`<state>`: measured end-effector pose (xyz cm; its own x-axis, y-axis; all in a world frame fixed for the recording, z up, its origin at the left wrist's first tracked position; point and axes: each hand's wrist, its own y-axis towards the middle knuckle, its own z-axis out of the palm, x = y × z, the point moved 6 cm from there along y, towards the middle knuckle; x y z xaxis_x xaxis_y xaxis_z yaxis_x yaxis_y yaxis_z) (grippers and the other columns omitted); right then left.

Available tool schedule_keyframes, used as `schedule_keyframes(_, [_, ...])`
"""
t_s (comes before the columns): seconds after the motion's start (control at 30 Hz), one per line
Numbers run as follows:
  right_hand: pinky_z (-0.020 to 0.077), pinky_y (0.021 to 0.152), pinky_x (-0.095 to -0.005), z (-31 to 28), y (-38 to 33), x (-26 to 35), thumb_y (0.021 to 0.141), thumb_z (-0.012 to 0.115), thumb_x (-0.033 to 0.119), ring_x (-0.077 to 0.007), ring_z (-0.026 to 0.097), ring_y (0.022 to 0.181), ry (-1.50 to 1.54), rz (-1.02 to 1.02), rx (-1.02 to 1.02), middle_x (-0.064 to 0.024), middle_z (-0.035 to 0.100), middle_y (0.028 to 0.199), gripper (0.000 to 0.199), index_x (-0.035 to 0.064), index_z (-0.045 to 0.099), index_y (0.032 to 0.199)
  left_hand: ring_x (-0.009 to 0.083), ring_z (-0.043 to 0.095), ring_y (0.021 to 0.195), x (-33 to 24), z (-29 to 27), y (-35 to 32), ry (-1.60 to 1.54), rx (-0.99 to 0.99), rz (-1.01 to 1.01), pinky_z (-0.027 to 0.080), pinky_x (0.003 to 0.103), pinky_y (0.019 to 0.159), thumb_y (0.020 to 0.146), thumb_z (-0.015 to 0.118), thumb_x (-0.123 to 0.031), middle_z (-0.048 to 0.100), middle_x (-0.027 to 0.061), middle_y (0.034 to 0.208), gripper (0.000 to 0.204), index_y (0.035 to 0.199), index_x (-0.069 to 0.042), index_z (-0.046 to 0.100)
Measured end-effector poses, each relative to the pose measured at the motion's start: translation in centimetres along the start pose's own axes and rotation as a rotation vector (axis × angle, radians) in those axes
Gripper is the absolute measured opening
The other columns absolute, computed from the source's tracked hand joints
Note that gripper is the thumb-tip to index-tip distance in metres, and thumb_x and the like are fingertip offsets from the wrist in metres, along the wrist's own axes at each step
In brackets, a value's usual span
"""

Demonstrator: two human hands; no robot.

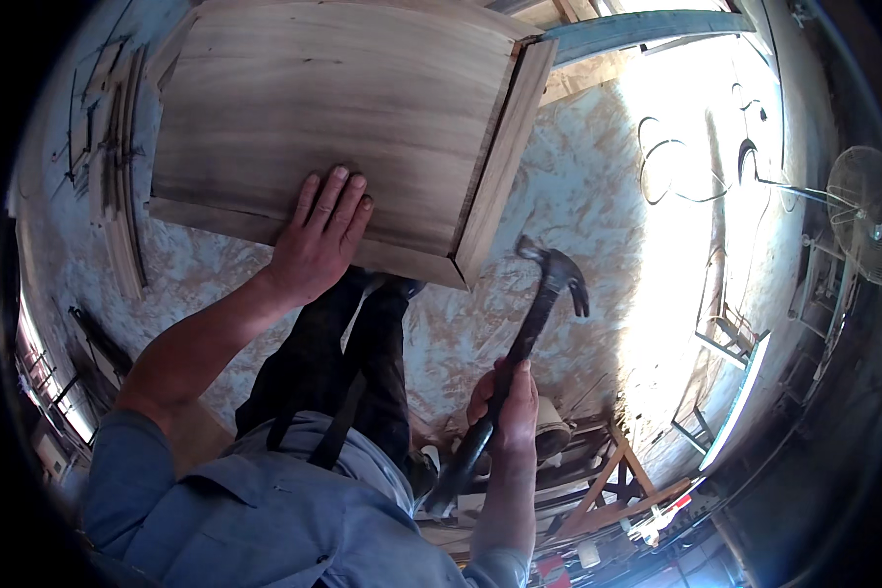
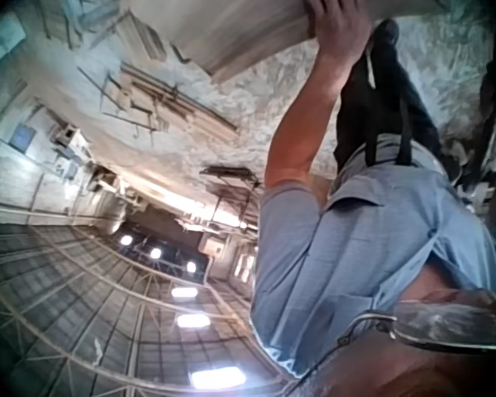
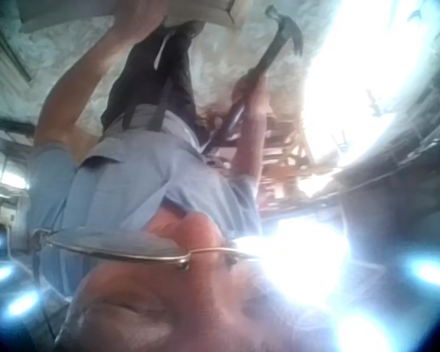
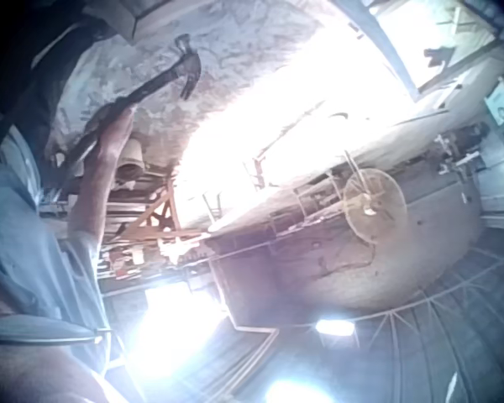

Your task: The person assembles a wooden cabinet door by applying glue to thin wooden strips and attaching them to a larger wooden panel. They use a hammer to tap the strips into place and secure them. The person also retrieves additional wooden pieces from a workbench and continues the assembly process.

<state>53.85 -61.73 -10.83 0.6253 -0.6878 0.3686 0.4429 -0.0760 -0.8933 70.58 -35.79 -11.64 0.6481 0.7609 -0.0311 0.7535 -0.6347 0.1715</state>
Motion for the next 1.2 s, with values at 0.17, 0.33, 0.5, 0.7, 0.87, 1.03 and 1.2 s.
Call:
schedule_keyframes(0.17, [0.0424, 0.036, -0.0322, 0.9, -0.1, -0.1, 0.103, 0.039, 0.041, -0.0199, 0.050, 0.042, -0.307, 0.067, -0.011, -0.0070, 0.049, 0.062, 0.037, 0.0061, 0.047, 0.100, 0.0464, 0.038, 0.133, -0.3, 0.2, 0.0, -0.001, 0.019, -0.001, 0.033, 0.062, 0.108, 0.087, 0.052, -0.015, 0.045, 0.0280, 0.139, 0.039, 0.120, 0.007, 0.057])
schedule_keyframes(0.33, [0.0410, 0.035, -0.0342, 0.5, 1.2, 1.9, 0.102, 0.038, 0.048, -0.0200, 0.046, 0.040, -0.247, 0.002, -0.073, -0.0061, 0.046, 0.060, 0.042, 0.0076, 0.048, 0.102, 0.0467, 0.040, 0.131, -0.2, -0.4, 0.1, 0.000, 0.068, 0.018, 0.032, 0.062, 0.107, 0.086, 0.052, -0.017, 0.046, 0.0293, 0.137, 0.042, 0.120, 0.007, 0.058])
schedule_keyframes(0.5, [0.0405, 0.035, -0.0334, 2.1, 3.5, 2.1, 0.101, 0.039, 0.050, -0.0196, 0.047, 0.040, -0.160, 0.026, 0.058, -0.0060, 0.047, 0.059, 0.043, 0.0080, 0.048, 0.101, 0.0503, 0.039, 0.130, -0.2, -0.5, 0.2, -0.009, 0.060, 0.047, 0.032, 0.065, 0.106, 0.083, 0.053, -0.015, 0.046, 0.0303, 0.135, 0.044, 0.120, 0.008, 0.057])
schedule_keyframes(0.7, [0.0447, 0.037, -0.0341, 2.9, 3.7, 4.0, 0.101, 0.041, 0.045, -0.0204, 0.052, 0.043, -0.198, 0.010, 0.030, -0.0091, 0.052, 0.065, 0.041, 0.0047, 0.047, 0.099, 0.0529, 0.041, 0.127, -0.4, -1.1, 0.2, -0.018, 0.046, 0.093, 0.033, 0.066, 0.104, 0.082, 0.055, -0.015, 0.046, 0.0316, 0.134, 0.045, 0.121, 0.009, 0.056])
schedule_keyframes(0.87, [0.0433, 0.037, -0.0337, 4.0, 4.5, 3.9, 0.101, 0.041, 0.048, -0.0204, 0.050, 0.042, -0.225, -0.046, 0.085, -0.0077, 0.050, 0.063, 0.043, 0.0058, 0.048, 0.098, 0.0535, 0.043, 0.125, -0.4, -1.3, 0.4, -0.028, 0.033, 0.115, 0.035, 0.066, 0.103, 0.083, 0.056, -0.015, 0.048, 0.0308, 0.132, 0.043, 0.119, 0.009, 0.056])
schedule_keyframes(1.03, [0.0427, 0.037, -0.0336, 4.2, 4.3, 5.4, 0.100, 0.042, 0.051, -0.0198, 0.048, 0.042, -0.289, -0.009, 0.016, -0.0066, 0.050, 0.062, 0.044, 0.0078, 0.048, 0.097, 0.0542, 0.044, 0.123, -0.4, -1.5, 0.2, -0.029, 0.027, 0.137, 0.036, 0.067, 0.102, 0.083, 0.056, -0.015, 0.049, 0.0302, 0.132, 0.043, 0.119, 0.008, 0.057])
schedule_keyframes(1.2, [0.0437, 0.036, -0.0329, 4.5, 6.5, 4.5, 0.100, 0.045, 0.048, -0.0194, 0.049, 0.041, -0.086, 0.093, 0.149, -0.0076, 0.053, 0.064, 0.040, 0.0085, 0.048, 0.093, 0.0541, 0.045, 0.123, -0.4, -1.8, 0.6, -0.053, 0.026, 0.144, 0.037, 0.066, 0.102, 0.083, 0.055, -0.015, 0.050, 0.0294, 0.131, 0.041, 0.118, 0.007, 0.059])
